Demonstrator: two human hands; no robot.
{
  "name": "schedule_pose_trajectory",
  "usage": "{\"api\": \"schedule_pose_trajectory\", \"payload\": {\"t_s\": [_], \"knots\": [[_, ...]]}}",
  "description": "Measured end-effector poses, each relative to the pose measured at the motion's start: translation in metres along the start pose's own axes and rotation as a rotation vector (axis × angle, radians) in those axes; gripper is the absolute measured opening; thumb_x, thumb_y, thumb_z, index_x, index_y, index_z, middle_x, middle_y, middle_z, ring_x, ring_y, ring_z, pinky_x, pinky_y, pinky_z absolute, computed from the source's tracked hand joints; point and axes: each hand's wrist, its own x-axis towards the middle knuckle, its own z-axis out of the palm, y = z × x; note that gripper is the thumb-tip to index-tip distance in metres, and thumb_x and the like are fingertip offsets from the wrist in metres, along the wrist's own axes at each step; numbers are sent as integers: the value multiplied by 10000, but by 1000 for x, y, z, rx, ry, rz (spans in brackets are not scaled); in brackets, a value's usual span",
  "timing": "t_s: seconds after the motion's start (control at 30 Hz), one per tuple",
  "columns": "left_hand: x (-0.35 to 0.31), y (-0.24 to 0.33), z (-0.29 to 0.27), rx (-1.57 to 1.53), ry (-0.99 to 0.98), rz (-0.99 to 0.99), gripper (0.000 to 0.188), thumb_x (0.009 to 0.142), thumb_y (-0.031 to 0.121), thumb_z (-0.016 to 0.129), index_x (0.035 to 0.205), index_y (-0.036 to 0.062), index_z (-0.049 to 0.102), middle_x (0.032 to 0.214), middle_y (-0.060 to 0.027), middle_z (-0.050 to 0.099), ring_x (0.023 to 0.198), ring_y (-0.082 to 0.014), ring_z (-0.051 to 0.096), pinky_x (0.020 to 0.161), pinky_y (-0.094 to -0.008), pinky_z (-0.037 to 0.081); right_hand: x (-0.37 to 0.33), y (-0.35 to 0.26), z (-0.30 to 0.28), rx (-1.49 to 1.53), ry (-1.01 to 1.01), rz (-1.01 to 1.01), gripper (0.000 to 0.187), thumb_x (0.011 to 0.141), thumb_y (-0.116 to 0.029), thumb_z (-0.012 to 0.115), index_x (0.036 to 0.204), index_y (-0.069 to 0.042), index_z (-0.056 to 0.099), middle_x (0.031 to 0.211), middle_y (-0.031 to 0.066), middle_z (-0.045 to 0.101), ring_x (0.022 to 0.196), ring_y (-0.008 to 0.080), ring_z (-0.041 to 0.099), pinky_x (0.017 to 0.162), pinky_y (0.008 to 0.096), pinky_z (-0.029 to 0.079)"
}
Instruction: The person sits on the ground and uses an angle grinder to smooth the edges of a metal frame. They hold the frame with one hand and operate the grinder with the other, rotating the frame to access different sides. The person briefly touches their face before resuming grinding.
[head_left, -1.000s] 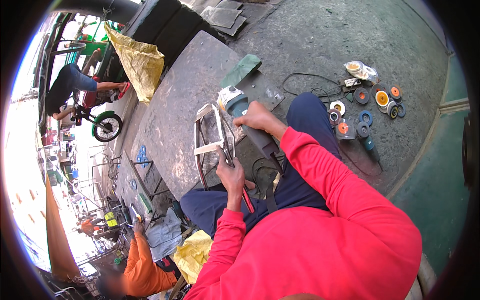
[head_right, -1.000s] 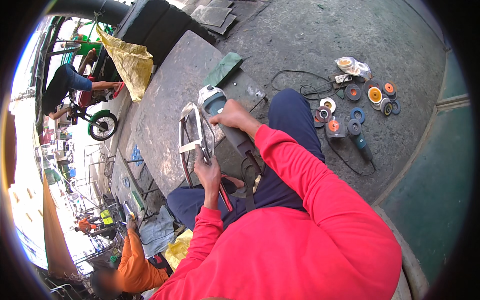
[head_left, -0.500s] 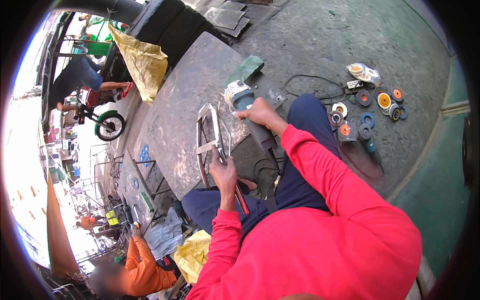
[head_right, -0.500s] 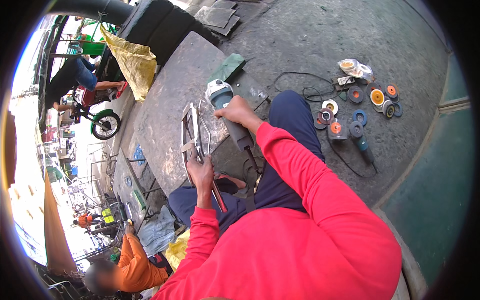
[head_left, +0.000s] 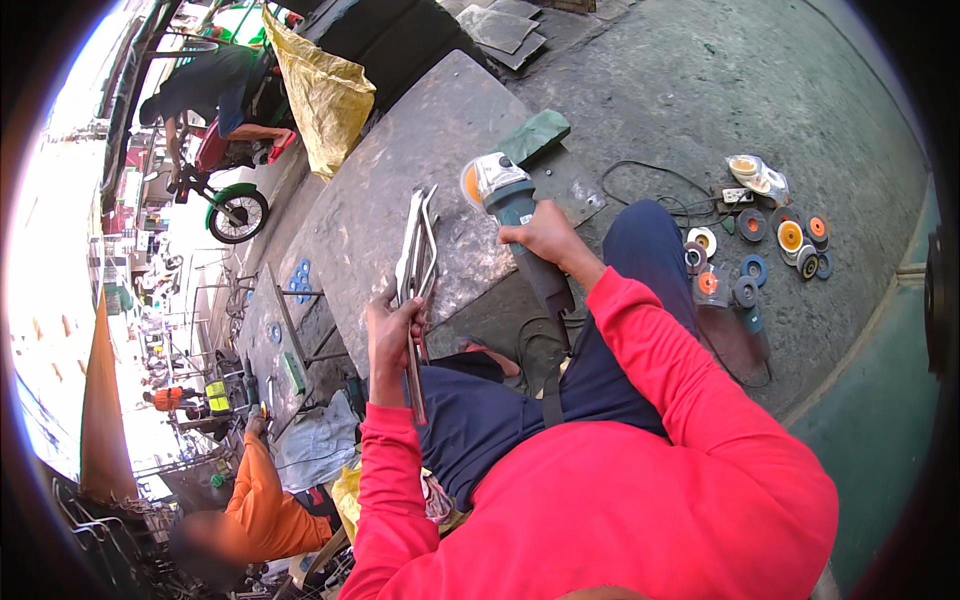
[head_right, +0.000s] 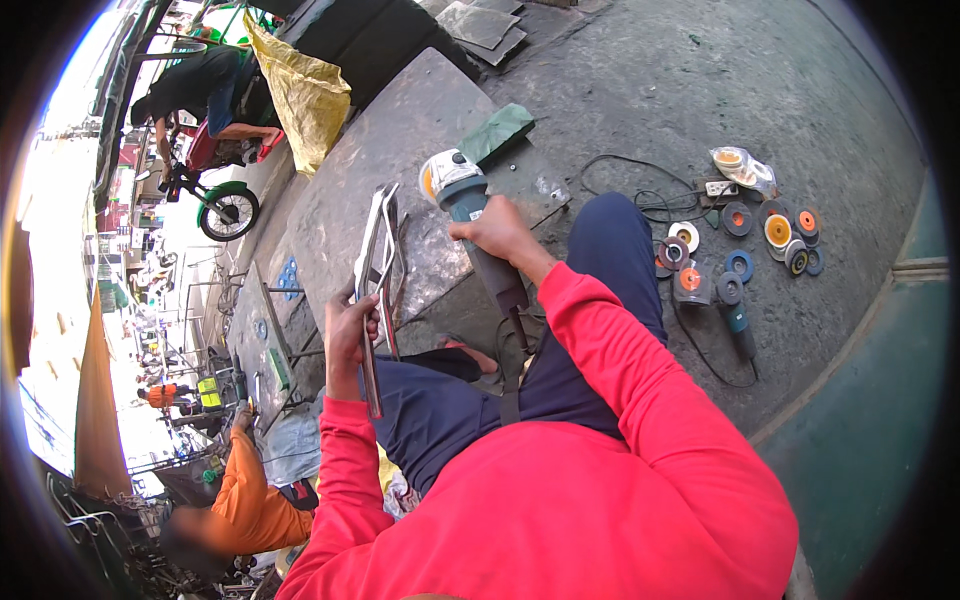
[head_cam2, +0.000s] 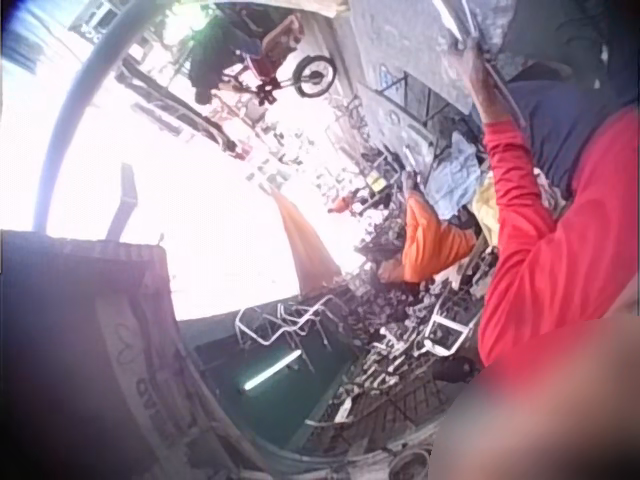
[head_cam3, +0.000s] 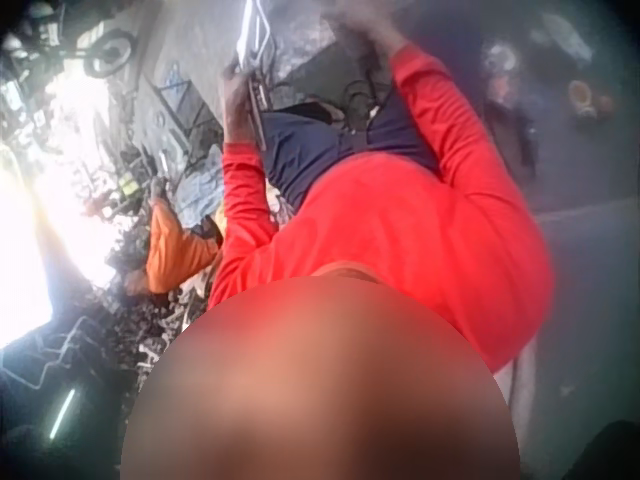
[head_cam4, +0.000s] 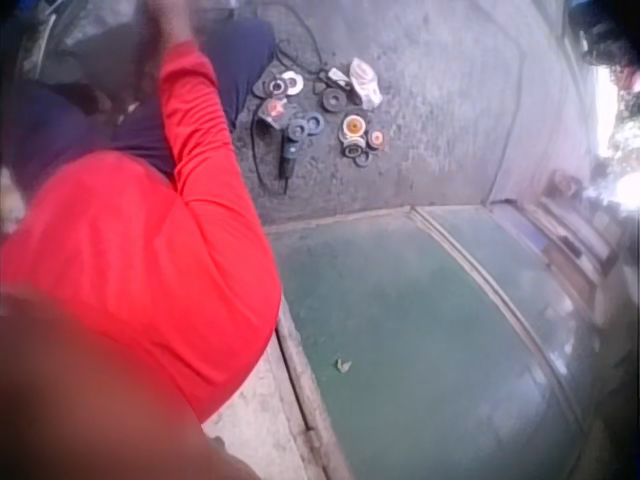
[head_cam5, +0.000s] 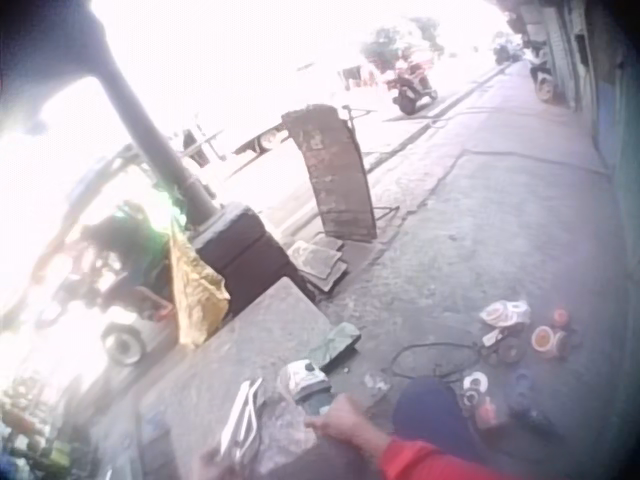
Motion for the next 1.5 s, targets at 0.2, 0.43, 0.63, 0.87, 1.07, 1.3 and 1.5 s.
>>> {"api": "schedule_pose_trajectory", "payload": {"t_s": [0.2,0.43,0.63,0.87,1.07,1.3,1.5], "knots": [[1,0,-5,-7,-24,-43,654,871,25,616,1463,-35,342,585,-29,539,414,-79,470,358,-222,369,-3,-2,15,12,-56,-163,393,625,-229,818,857,50,668,759,99,677,650,161,634,615,325,512],[-7,6,-15,15,-72,-69,544,879,52,626,1388,-33,452,577,-36,550,408,-78,473,358,-214,352,-1,-7,21,-19,-76,-195,400,600,-279,793,818,39,686,767,136,699,682,208,674,639,333,530],[-10,8,-16,41,-92,-50,536,880,56,637,1378,-37,464,573,-33,547,410,-77,476,359,-212,355,-7,-12,20,-18,-56,-183,432,599,-284,790,856,47,686,780,142,702,704,210,682,664,340,535],[-6,6,-22,16,-101,-46,521,881,50,644,1363,-52,471,573,-29,546,412,-82,483,350,-222,359,-11,-17,23,-132,-67,-156,510,608,-289,813,942,66,665,827,151,703,747,222,683,699,347,537],[-8,7,-18,68,-93,-43,541,882,50,641,1380,-49,453,570,-24,545,412,-76,483,353,-217,367,-8,-18,19,-130,-99,-138,525,616,-278,817,976,68,654,855,158,703,763,221,682,701,347,536],[-11,5,-15,77,-84,-26,529,879,58,645,1367,-53,475,587,-27,566,421,-70,492,360,-210,373,-3,-10,21,-113,-58,-179,425,603,-294,798,781,69,670,749,168,693,671,231,686,631,353,538],[-16,1,-9,75,-78,26,480,879,65,646,1322,-61,509,602,-24,573,418,-69,490,361,-207,372,-4,-19,16,-142,-81,-122,477,611,-285,808,912,58,664,809,150,698,728,216,680,678,353,535]]}}
